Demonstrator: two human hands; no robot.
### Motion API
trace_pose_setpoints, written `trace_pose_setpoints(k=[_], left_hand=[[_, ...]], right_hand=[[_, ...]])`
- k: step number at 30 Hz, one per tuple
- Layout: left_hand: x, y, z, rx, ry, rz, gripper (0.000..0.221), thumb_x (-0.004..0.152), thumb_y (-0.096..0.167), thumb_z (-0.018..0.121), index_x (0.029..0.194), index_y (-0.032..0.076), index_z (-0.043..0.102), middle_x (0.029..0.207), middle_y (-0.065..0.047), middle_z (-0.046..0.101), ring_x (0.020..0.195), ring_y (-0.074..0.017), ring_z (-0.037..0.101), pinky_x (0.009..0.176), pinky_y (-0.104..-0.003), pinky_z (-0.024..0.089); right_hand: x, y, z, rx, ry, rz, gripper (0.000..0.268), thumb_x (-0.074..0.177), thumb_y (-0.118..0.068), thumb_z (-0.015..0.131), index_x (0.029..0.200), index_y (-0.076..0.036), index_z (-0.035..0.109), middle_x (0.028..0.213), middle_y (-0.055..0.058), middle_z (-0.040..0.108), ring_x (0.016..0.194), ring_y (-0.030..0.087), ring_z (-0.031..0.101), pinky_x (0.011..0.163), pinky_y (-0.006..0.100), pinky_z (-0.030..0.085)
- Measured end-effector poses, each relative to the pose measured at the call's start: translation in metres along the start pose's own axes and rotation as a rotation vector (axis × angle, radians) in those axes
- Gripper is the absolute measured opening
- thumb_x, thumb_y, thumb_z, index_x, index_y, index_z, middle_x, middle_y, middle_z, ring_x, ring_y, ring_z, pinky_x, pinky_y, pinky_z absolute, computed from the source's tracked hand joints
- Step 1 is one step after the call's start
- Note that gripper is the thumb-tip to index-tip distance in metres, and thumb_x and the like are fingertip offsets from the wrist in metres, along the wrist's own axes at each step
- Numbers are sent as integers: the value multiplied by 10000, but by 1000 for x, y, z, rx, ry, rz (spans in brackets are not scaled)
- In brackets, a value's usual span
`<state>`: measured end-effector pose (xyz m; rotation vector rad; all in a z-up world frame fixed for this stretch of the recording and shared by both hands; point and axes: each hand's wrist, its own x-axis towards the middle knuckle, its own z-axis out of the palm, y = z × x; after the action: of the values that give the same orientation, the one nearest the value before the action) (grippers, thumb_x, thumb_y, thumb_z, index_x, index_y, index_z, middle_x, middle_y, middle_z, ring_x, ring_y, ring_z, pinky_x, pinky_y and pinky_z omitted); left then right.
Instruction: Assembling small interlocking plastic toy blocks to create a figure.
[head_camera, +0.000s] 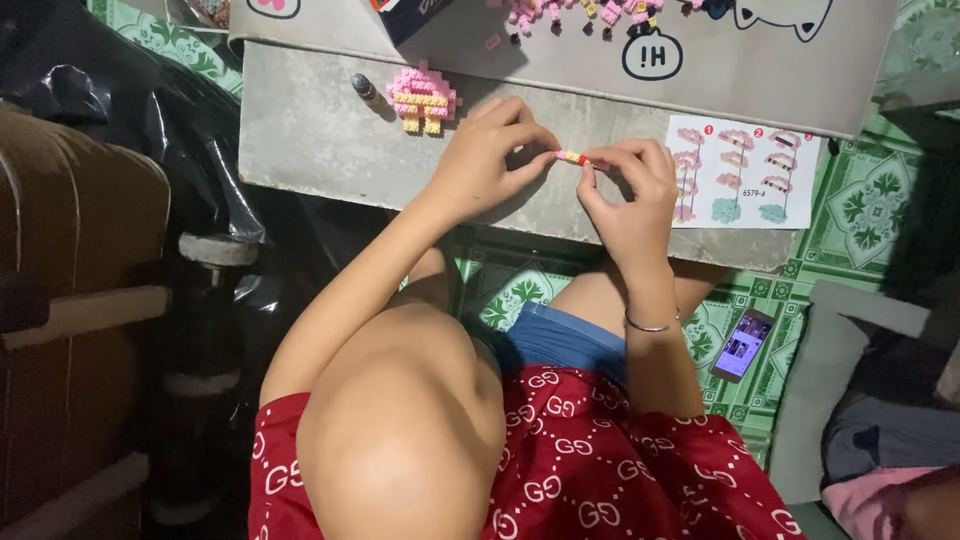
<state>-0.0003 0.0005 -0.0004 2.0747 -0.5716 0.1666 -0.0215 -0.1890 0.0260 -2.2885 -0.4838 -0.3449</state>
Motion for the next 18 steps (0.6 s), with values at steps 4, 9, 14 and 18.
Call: trace_pose_setpoints(k=[4,9,14,18], left_hand=[[0,1,0,11,3,7,99,901,227,623,906,140,669,782,-14,466,728,-187,450,635,-318,365],[0,0,0,17,5,15,105,903,234,620,913,143,671,778,-11,457,718,-186,440,632,-319,364],[1,2,-1,-13,33,-37,56,816,182,701,854,142,693,743,-36,522,704,-220,535,699,-350,454],[0,0,1,-6,37,-35,62,812,188,705,856,146,694,744,-37,522,708,-225,538,698,-353,455]], right_hand=[[-1,0,0,-10,-5,11,131,830,38,678,918,-59,678,863,59,538,832,213,493,759,314,405],[-1,0,0,-24,-6,20,125,827,32,676,913,-58,681,859,59,519,834,212,486,762,311,410],[-2,5,2,86,18,62,161,793,64,690,917,-38,684,846,86,543,829,253,539,784,339,467],[-2,7,2,55,9,47,151,797,43,703,912,-53,686,846,70,539,835,245,542,775,343,470]])
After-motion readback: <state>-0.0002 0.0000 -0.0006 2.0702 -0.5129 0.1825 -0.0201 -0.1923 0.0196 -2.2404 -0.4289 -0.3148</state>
